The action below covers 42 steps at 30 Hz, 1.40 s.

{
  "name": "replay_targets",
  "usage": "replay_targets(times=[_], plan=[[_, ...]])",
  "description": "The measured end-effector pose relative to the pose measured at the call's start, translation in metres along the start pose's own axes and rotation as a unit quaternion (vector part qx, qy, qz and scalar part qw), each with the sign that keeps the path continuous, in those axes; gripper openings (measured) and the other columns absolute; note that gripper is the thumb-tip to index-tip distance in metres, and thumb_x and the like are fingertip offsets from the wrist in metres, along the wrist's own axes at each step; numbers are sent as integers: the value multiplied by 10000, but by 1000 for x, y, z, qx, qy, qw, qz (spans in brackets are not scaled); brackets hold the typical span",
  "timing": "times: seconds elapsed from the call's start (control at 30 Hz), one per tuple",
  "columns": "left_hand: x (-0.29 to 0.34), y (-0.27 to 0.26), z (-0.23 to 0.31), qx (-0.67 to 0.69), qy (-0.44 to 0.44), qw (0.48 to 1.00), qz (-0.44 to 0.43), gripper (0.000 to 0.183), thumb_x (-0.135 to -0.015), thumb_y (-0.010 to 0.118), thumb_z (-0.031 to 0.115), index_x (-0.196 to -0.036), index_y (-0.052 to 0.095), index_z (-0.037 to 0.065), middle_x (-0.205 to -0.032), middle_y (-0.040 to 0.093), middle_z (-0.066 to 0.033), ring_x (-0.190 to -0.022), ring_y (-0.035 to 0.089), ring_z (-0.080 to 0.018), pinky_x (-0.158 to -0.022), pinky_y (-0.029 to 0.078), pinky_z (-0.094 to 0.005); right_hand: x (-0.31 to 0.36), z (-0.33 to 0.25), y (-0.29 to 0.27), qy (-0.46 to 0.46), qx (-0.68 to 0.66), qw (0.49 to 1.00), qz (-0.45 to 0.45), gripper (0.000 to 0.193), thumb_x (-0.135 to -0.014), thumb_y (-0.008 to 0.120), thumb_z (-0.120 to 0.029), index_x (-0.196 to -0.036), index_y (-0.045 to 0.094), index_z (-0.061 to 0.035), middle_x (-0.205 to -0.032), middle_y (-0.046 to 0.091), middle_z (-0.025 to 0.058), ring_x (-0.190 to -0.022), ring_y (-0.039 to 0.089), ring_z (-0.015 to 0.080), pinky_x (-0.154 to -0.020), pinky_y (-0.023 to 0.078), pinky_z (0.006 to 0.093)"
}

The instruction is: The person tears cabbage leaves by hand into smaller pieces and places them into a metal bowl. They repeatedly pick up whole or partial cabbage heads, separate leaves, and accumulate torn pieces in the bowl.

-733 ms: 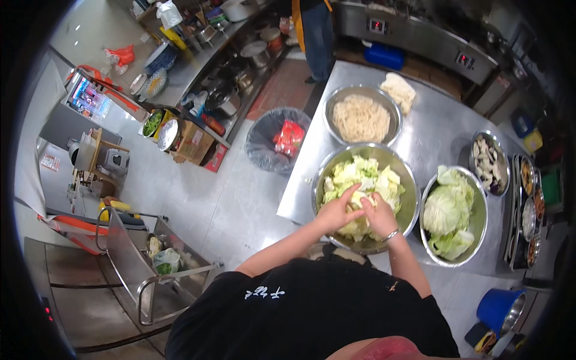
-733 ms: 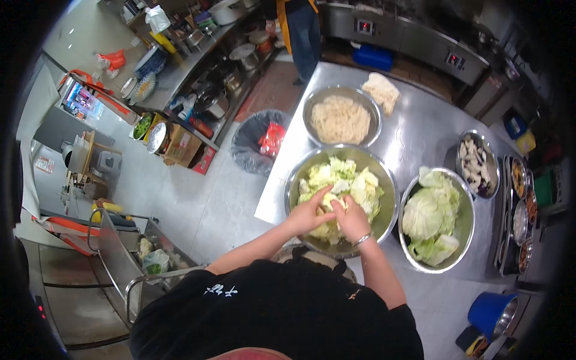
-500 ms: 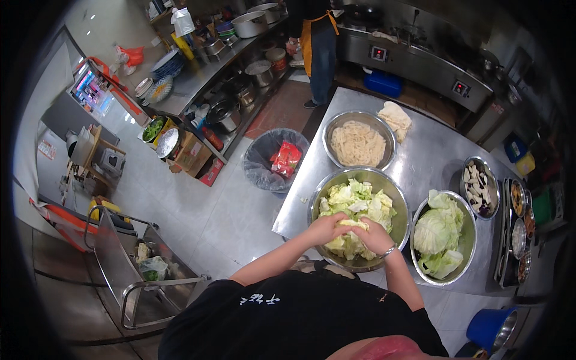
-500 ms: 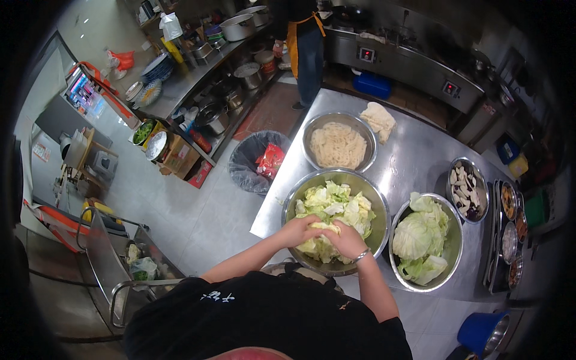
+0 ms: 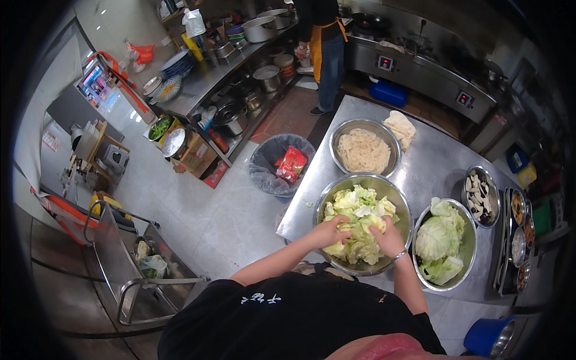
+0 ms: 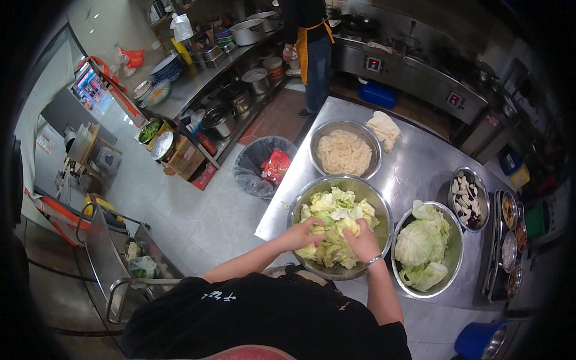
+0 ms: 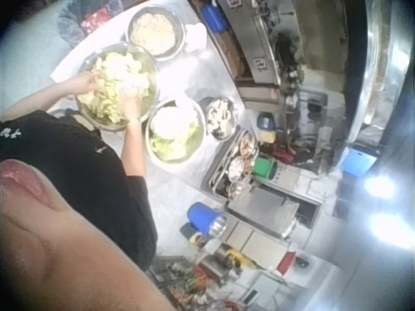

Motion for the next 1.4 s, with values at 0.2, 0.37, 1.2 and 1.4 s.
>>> replay_targets(times=[0.2, 0.37, 1.2, 1.4], plan=[[-12, 17, 11, 2, 68, 997, -28, 359, -980, 598, 329, -1226, 519, 80, -846, 722, -88, -767, 657, -192, -718, 493, -333, 10, -27, 29, 5, -122, 987, -105, 424, -954, 571, -403, -1056, 611, 6, -891, 671, 243, -822, 655, 404, -747, 503, 453], [-8, 20, 11, 37, 42, 998, -30, 274, -976, 595, 321, -1097, 560, 77, -849, 723, -102, -740, 666, -256, -659, 492, -373, 17, 1, 59, 189, -361, 906, -112, 440, -1005, 512, -415, -1046, 606, 12, -757, 646, 107, -544, 573, 219, -528, 470, 358], [-18, 33, -5, 350, 37, 921, 166, 380, -1034, 536, 258, -1360, 527, 64, -1147, 645, -63, -992, 578, -118, -889, 459, -282, 25, -52, 34, 16, -67, 997, 40, 480, -944, 581, -440, -1222, 585, -48, -1161, 628, 204, -1050, 614, 365, -908, 493, 434], [-18, 34, 3, 169, 1, 972, 166, 314, -1036, 510, 322, -1137, 601, 39, -988, 671, -121, -929, 611, -181, -845, 470, -311, 13, -47, 28, 11, -58, 990, 132, 303, -962, 566, -336, -937, 573, -34, -879, 646, 185, -839, 618, 388, -707, 476, 473]])
Point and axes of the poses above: each hand's wrist, its own x-axis away from the middle knuckle, its own y-axis out of the palm, z = x × y, the point moved 5 cm from there along -x, towards the middle knuckle
